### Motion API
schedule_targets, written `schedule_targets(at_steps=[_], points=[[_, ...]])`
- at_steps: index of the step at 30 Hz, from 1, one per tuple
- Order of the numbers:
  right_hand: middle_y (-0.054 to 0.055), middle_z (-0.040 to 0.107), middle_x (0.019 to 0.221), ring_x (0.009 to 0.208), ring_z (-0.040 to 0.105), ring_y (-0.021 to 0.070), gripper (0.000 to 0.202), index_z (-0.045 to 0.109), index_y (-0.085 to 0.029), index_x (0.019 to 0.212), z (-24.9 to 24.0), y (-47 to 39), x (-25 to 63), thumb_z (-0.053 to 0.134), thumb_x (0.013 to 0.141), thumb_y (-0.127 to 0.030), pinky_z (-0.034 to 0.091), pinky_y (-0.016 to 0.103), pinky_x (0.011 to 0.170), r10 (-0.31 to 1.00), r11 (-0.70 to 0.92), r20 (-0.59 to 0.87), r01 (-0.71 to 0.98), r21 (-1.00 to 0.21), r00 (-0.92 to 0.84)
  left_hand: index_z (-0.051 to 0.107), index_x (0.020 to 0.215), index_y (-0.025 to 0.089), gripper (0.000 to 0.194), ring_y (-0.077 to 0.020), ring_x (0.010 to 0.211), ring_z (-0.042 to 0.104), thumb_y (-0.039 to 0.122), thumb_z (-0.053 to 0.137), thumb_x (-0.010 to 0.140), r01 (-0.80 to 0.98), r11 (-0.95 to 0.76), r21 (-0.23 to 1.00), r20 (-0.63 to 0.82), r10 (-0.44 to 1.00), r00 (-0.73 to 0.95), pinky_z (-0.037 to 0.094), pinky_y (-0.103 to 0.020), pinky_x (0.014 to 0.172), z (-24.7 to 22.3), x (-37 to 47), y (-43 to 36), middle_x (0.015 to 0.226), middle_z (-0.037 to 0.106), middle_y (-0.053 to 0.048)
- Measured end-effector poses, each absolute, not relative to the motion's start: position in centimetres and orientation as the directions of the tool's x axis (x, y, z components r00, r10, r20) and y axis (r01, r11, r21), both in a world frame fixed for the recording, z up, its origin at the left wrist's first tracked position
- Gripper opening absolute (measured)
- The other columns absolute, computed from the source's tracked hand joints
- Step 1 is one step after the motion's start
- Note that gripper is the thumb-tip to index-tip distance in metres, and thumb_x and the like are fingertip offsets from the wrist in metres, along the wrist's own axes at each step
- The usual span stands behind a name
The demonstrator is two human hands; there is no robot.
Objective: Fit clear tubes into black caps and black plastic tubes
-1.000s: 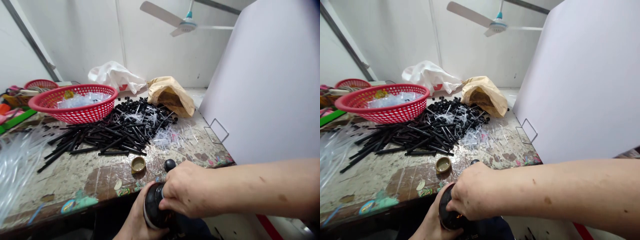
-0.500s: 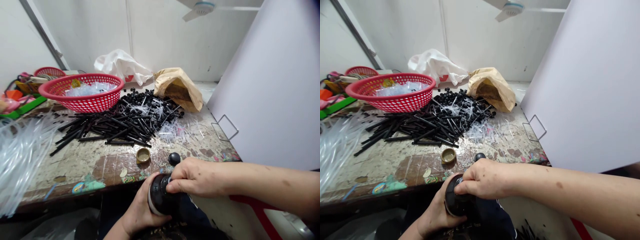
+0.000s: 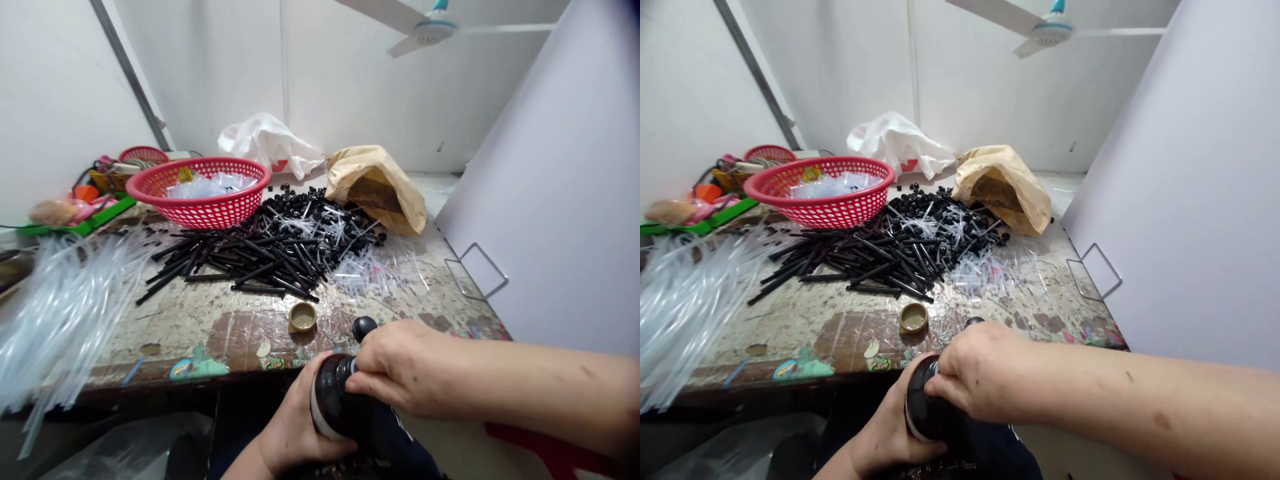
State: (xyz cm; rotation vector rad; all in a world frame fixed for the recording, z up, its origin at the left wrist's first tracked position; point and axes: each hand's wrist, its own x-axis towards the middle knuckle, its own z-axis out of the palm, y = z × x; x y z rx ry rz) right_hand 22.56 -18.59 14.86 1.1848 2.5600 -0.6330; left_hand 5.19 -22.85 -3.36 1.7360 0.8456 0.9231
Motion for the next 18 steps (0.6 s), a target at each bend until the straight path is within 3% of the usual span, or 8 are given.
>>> schedule_targets(at_steps=[3, 5, 8, 12, 15, 18], points=[[0.002, 0.055, 0.061, 0.050, 0.034, 0.0102, 0.025, 0.065, -0.019, 0.065, 15.5, -19.1, 21.5, 0.050, 0.081, -0.028, 0.019, 0.025, 0.048, 0.618, 0.679, -0.443, 0.725, -0.114, -0.649, 0.027, 0.133, 0.019, 0.099, -0.0344, 0.120, 0.043, 0.038, 0.079, 0.051, 0.138, -0.299, 0.944, 0.203, 0.859, 0.470, 0.033, -0.046, 0.102, -3.3, 5.1, -22.9, 0.130, 0.044, -0.015], [0.002, 0.056, 0.062, 0.050, 0.035, 0.0106, 0.021, 0.064, -0.019, 0.064, 15.4, -19.2, 21.4, 0.052, 0.080, -0.024, 0.019, 0.025, 0.048, 0.600, 0.698, -0.452, 0.708, -0.109, -0.661, 0.028, 0.133, 0.020, 0.099, -0.0347, 0.119, 0.043, 0.037, 0.080, 0.051, 0.139, -0.291, 0.947, 0.195, 0.860, 0.472, 0.033, -0.046, 0.102, -3.4, 5.0, -23.0, 0.130, 0.044, -0.014], [0.000, 0.050, 0.059, 0.051, 0.034, 0.0096, 0.032, 0.058, -0.017, 0.060, 14.6, -18.9, 22.2, 0.047, 0.083, -0.035, 0.022, 0.024, 0.048, 0.630, 0.618, -0.373, 0.730, -0.290, -0.681, 0.027, 0.133, 0.021, 0.102, -0.0345, 0.119, 0.043, 0.035, 0.081, 0.048, 0.150, -0.279, 0.949, 0.181, 0.867, 0.465, 0.033, -0.045, 0.103, -3.6, 4.7, -23.1, 0.130, 0.044, -0.013], [-0.004, 0.036, 0.056, 0.051, 0.031, 0.0073, 0.041, 0.045, -0.017, 0.059, 14.2, -18.0, 23.3, 0.038, 0.087, -0.046, 0.026, 0.021, 0.048, 0.607, 0.253, -0.461, 0.707, -0.660, -0.647, 0.022, 0.134, 0.026, 0.104, -0.0323, 0.120, 0.043, 0.035, 0.082, 0.050, 0.133, -0.285, 0.949, 0.201, 0.875, 0.440, 0.033, -0.043, 0.103, -4.2, 4.5, -23.2, 0.132, 0.043, -0.010], [-0.005, 0.030, 0.058, 0.053, 0.028, 0.0077, 0.042, 0.039, -0.017, 0.060, 14.6, -17.1, 23.7, 0.036, 0.088, -0.049, 0.027, 0.020, 0.049, 0.616, 0.122, -0.469, 0.665, -0.737, -0.633, 0.021, 0.135, 0.027, 0.103, -0.0312, 0.122, 0.041, 0.035, 0.082, 0.052, 0.101, -0.280, 0.955, 0.216, 0.885, 0.413, 0.031, -0.043, 0.105, -4.3, 4.5, -23.3, 0.134, 0.042, -0.009], [-0.005, 0.030, 0.058, 0.054, 0.029, 0.0085, 0.044, 0.034, -0.018, 0.060, 14.0, -15.9, 24.1, 0.032, 0.088, -0.053, 0.027, 0.022, 0.050, 0.716, 0.176, -0.399, 0.701, -0.692, -0.573, 0.023, 0.134, 0.025, 0.101, -0.0315, 0.124, 0.039, 0.034, 0.081, 0.052, 0.106, -0.279, 0.954, 0.218, 0.894, 0.392, 0.029, -0.045, 0.106, -4.1, 4.6, -23.4, 0.134, 0.042, -0.010]])
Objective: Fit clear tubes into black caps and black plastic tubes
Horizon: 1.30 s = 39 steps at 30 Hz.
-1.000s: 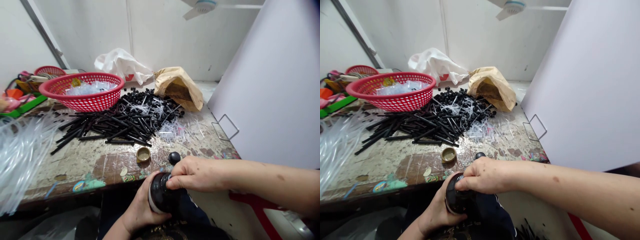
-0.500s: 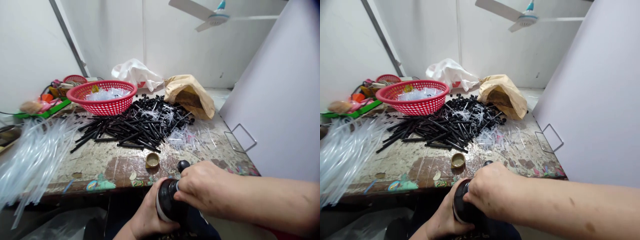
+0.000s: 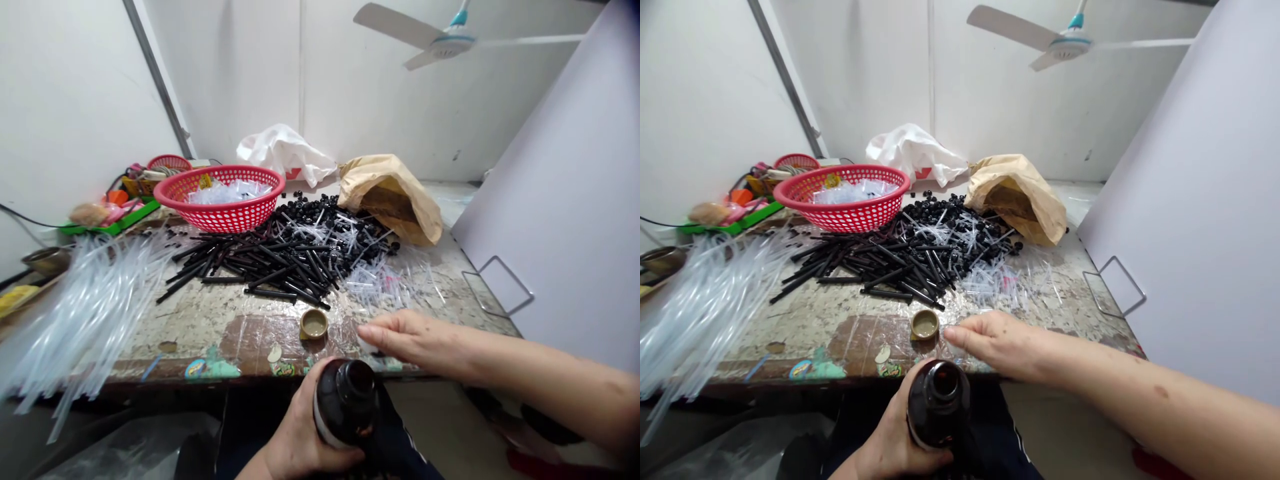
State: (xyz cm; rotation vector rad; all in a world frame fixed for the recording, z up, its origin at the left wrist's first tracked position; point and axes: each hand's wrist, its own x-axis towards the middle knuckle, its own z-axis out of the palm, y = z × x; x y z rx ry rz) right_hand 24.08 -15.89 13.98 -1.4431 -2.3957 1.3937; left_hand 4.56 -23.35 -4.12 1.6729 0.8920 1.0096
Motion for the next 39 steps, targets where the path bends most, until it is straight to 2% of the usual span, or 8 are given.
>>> schedule_targets(at_steps=[4, 9, 16, 22, 25, 30, 33, 39], points=[[-0.001, 0.046, 0.062, 0.059, 0.042, 0.0121, 0.039, 0.041, -0.019, 0.067, 10.5, -13.4, 24.3, 0.028, 0.091, -0.047, 0.031, 0.024, 0.056, 0.849, 0.331, -0.252, 0.839, -0.432, -0.464, 0.024, 0.134, 0.021, 0.097, -0.0331, 0.125, 0.039, 0.034, 0.079, 0.055, 0.136, -0.309, 0.941, 0.251, 0.911, 0.327, 0.028, -0.048, 0.106, -3.6, 4.4, -23.6, 0.133, 0.043, -0.014], [0.006, 0.065, 0.079, 0.071, 0.059, 0.0204, 0.032, 0.050, -0.020, 0.090, 5.5, -10.8, 23.2, 0.029, 0.090, -0.044, 0.035, 0.028, 0.059, 0.908, 0.328, -0.244, 0.940, -0.096, -0.341, 0.024, 0.134, 0.022, 0.095, -0.0324, 0.123, 0.042, 0.032, 0.078, 0.057, 0.248, -0.337, 0.908, 0.286, 0.933, 0.220, 0.033, -0.048, 0.104, -3.5, 3.5, -24.4, 0.132, 0.045, -0.013], [0.013, 0.067, 0.094, 0.089, 0.062, 0.0293, 0.039, 0.043, -0.015, 0.117, 3.0, -10.1, 22.1, 0.036, 0.088, -0.039, 0.040, 0.036, 0.072, 0.917, 0.341, -0.212, 0.940, -0.023, -0.338, 0.025, 0.135, 0.020, 0.097, -0.0353, 0.119, 0.046, 0.031, 0.078, 0.055, 0.368, -0.312, 0.876, 0.300, 0.950, 0.090, 0.039, -0.052, 0.098, -4.3, 2.6, -25.3, 0.129, 0.048, -0.016], [0.015, 0.065, 0.100, 0.094, 0.061, 0.0302, 0.048, 0.043, -0.015, 0.121, 2.9, -9.7, 22.3, 0.040, 0.087, -0.049, 0.043, 0.038, 0.076, 0.925, 0.332, -0.195, 0.943, -0.011, -0.327, 0.025, 0.135, 0.021, 0.095, -0.0360, 0.120, 0.045, 0.031, 0.077, 0.056, 0.330, -0.293, 0.897, 0.283, 0.956, 0.077, 0.037, -0.055, 0.098, -4.1, 2.9, -25.2, 0.131, 0.047, -0.016], [0.016, 0.058, 0.113, 0.104, 0.055, 0.0296, 0.050, 0.043, -0.015, 0.123, 4.4, -11.0, 23.0, 0.036, 0.089, -0.050, 0.041, 0.041, 0.085, 0.941, 0.304, -0.103, 0.940, -0.156, -0.321, 0.024, 0.136, 0.023, 0.096, -0.0368, 0.120, 0.044, 0.032, 0.077, 0.056, 0.319, -0.298, 0.900, 0.291, 0.954, 0.073, 0.036, -0.057, 0.099, -3.9, 3.1, -25.0, 0.131, 0.046, -0.015], [0.014, 0.038, 0.136, 0.121, 0.042, 0.0262, 0.085, 0.023, -0.020, 0.138, 6.1, -18.0, 23.9, 0.055, 0.073, -0.062, 0.039, 0.040, 0.096, 0.856, 0.172, -0.120, 0.496, -0.851, -0.502, 0.024, 0.135, 0.023, 0.099, -0.0353, 0.119, 0.045, 0.035, 0.079, 0.054, 0.241, -0.237, 0.941, 0.223, 0.971, 0.084, 0.034, -0.053, 0.102, -2.8, 4.1, -24.4, 0.129, 0.047, -0.014], [0.013, 0.030, 0.143, 0.130, 0.031, 0.0284, 0.110, 0.014, -0.022, 0.140, 5.2, -21.7, 23.4, 0.075, 0.055, -0.052, 0.028, 0.043, 0.106, 0.808, 0.033, -0.149, 0.295, -0.955, -0.570, 0.027, 0.132, 0.019, 0.100, -0.0353, 0.115, 0.048, 0.034, 0.082, 0.050, 0.145, -0.234, 0.961, 0.219, 0.969, 0.112, 0.036, -0.052, 0.100, -1.8, 5.3, -24.0, 0.126, 0.049, -0.015], [0.010, 0.048, 0.128, 0.119, 0.045, 0.0263, 0.086, 0.025, -0.024, 0.129, 3.8, -22.2, 22.8, 0.072, 0.056, -0.022, 0.035, 0.043, 0.102, 0.923, -0.001, -0.122, 0.315, -0.949, -0.365, 0.023, 0.136, 0.018, 0.100, -0.0334, 0.117, 0.046, 0.025, 0.079, 0.054, -0.084, -0.213, 0.973, 0.228, 0.925, 0.304, 0.035, -0.048, 0.102, -0.8, 7.5, -23.0, 0.132, 0.045, -0.015]])
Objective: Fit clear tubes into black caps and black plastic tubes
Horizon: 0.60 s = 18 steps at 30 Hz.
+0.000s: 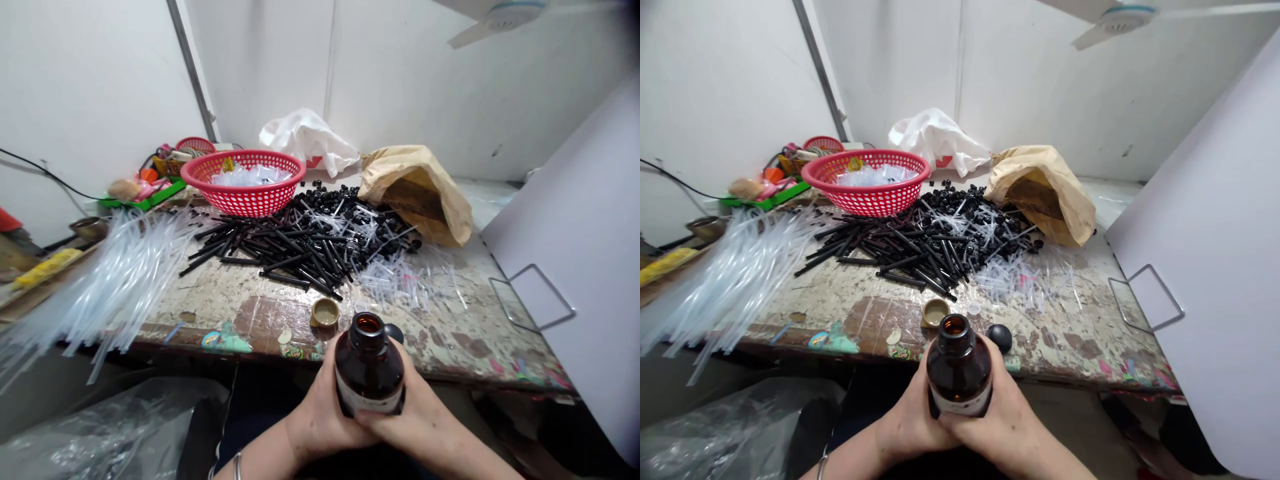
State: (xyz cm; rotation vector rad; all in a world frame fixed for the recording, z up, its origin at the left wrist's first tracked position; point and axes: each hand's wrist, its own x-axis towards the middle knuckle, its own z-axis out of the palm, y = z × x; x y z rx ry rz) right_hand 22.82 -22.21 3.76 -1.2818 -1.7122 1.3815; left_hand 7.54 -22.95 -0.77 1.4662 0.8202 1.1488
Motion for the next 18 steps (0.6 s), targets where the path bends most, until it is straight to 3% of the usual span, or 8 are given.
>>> schedule_targets(at_steps=[6, 9, 11, 14, 18], points=[[0.010, 0.057, 0.114, 0.107, 0.054, 0.0277, 0.068, 0.038, -0.018, 0.119, 4.6, -20.7, 24.5, 0.065, 0.057, -0.020, 0.041, 0.044, 0.094, 0.935, 0.019, -0.156, 0.488, -0.873, -0.317, 0.019, 0.142, 0.017, 0.109, -0.0380, 0.129, 0.031, 0.029, 0.081, 0.054, -0.077, -0.198, 0.977, 0.212, 0.897, 0.388, 0.030, -0.052, 0.104, -0.4, 8.0, -22.2, 0.142, 0.032, -0.017], [0.010, 0.057, 0.114, 0.106, 0.055, 0.0276, 0.068, 0.040, -0.018, 0.118, 5.0, -20.0, 25.0, 0.066, 0.056, -0.020, 0.044, 0.041, 0.091, 0.919, 0.084, -0.150, 0.553, -0.829, -0.364, 0.019, 0.144, 0.019, 0.106, -0.0369, 0.131, 0.027, 0.032, 0.079, 0.057, -0.061, -0.144, 0.988, 0.156, 0.882, 0.444, 0.038, -0.048, 0.099, -0.8, 7.0, -22.4, 0.146, 0.026, -0.016], [0.010, 0.058, 0.111, 0.102, 0.057, 0.0273, 0.066, 0.040, -0.018, 0.118, 5.4, -19.3, 25.3, 0.065, 0.057, -0.021, 0.047, 0.039, 0.086, 0.904, 0.122, -0.159, 0.597, -0.793, -0.396, 0.022, 0.143, 0.022, 0.097, -0.0332, 0.127, 0.036, 0.033, 0.076, 0.063, -0.058, -0.079, 0.995, 0.097, 0.850, 0.518, 0.046, -0.042, 0.091, -1.5, 6.0, -22.9, 0.143, 0.032, -0.014], [0.009, 0.059, 0.108, 0.097, 0.059, 0.0267, 0.067, 0.037, -0.020, 0.120, 5.9, -18.1, 25.8, 0.066, 0.059, -0.025, 0.049, 0.038, 0.082, 0.892, 0.161, -0.185, 0.673, -0.722, -0.412, 0.039, 0.136, 0.023, 0.075, -0.0256, 0.106, 0.056, 0.033, 0.071, 0.068, 0.015, 0.038, 0.999, -0.040, 0.824, 0.566, 0.050, -0.036, 0.083, -2.9, 4.1, -23.9, 0.123, 0.056, -0.011], [0.007, 0.059, 0.106, 0.096, 0.058, 0.0241, 0.064, 0.039, -0.020, 0.117, 6.5, -16.8, 26.0, 0.066, 0.059, -0.025, 0.048, 0.036, 0.082, 0.876, 0.235, -0.169, 0.706, -0.668, -0.452, 0.055, 0.122, 0.025, 0.052, -0.0222, 0.098, 0.060, 0.031, 0.066, 0.072, 0.119, 0.157, 0.980, -0.195, 0.861, 0.470, 0.046, -0.036, 0.088, -4.9, 1.5, -25.1, 0.108, 0.066, -0.006]])
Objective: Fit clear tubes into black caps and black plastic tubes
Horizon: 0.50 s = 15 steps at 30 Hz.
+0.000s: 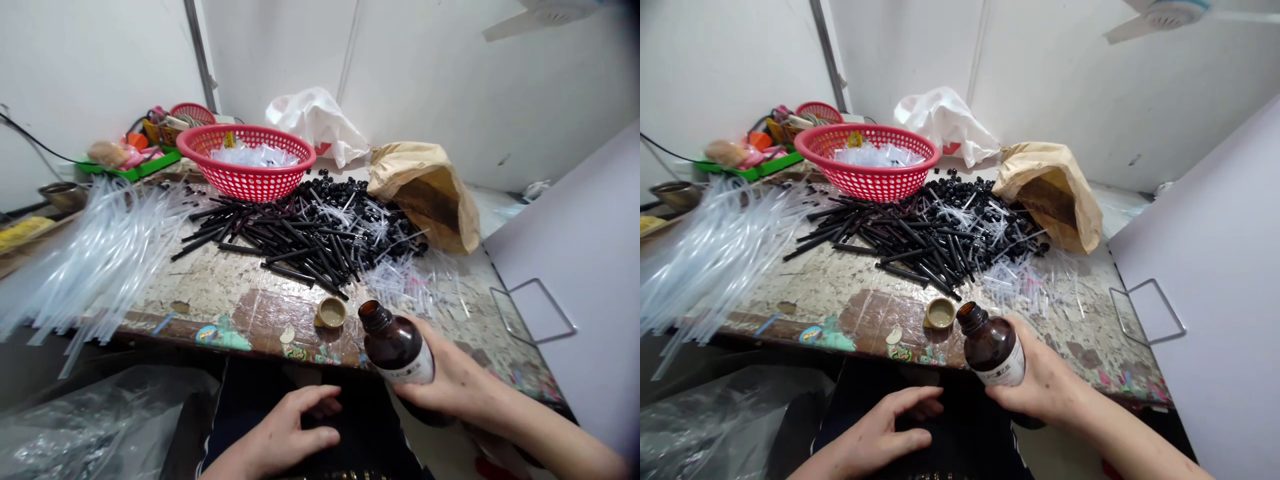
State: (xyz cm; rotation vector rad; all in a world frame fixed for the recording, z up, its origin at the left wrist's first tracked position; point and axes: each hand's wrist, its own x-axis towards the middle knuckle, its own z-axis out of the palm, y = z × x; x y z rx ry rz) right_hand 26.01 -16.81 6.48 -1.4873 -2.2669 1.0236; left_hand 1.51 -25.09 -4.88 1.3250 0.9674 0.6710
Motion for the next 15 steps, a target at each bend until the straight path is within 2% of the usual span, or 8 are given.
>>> schedule_targets(at_steps=[6, 11, 15], points=[[0.006, 0.061, 0.095, 0.084, 0.060, 0.0199, 0.055, 0.044, -0.017, 0.110, 7.0, -16.0, 25.0, 0.062, 0.058, -0.021, 0.049, 0.030, 0.073, 0.862, 0.240, -0.196, 0.716, -0.655, -0.468, 0.062, 0.114, 0.026, 0.037, -0.0222, 0.099, 0.061, 0.039, 0.056, 0.079, 0.207, 0.204, 0.957, -0.265, 0.904, 0.335, 0.047, -0.033, 0.089, -7.3, -1.7, -26.6, 0.107, 0.066, -0.006], [0.006, 0.061, 0.096, 0.084, 0.060, 0.0209, 0.057, 0.044, -0.017, 0.112, 6.6, -15.4, 25.0, 0.063, 0.059, -0.023, 0.049, 0.032, 0.073, 0.850, 0.252, -0.218, 0.733, -0.632, -0.480, 0.064, 0.110, 0.021, 0.041, -0.0237, 0.096, 0.062, 0.046, 0.053, 0.079, 0.295, 0.256, 0.921, -0.320, 0.927, 0.195, 0.048, -0.033, 0.086, -9.2, -2.7, -26.9, 0.103, 0.068, -0.008], [0.006, 0.061, 0.095, 0.084, 0.060, 0.0213, 0.053, 0.047, -0.018, 0.109, 6.6, -15.1, 24.7, 0.064, 0.059, -0.026, 0.049, 0.032, 0.073, 0.856, 0.276, -0.199, 0.747, -0.605, -0.478, 0.065, 0.108, 0.019, 0.043, -0.0235, 0.097, 0.061, 0.048, 0.053, 0.078, 0.290, 0.284, 0.914, -0.344, 0.922, 0.178, 0.048, -0.033, 0.086, -10.1, -2.8, -26.8, 0.104, 0.068, -0.008]])
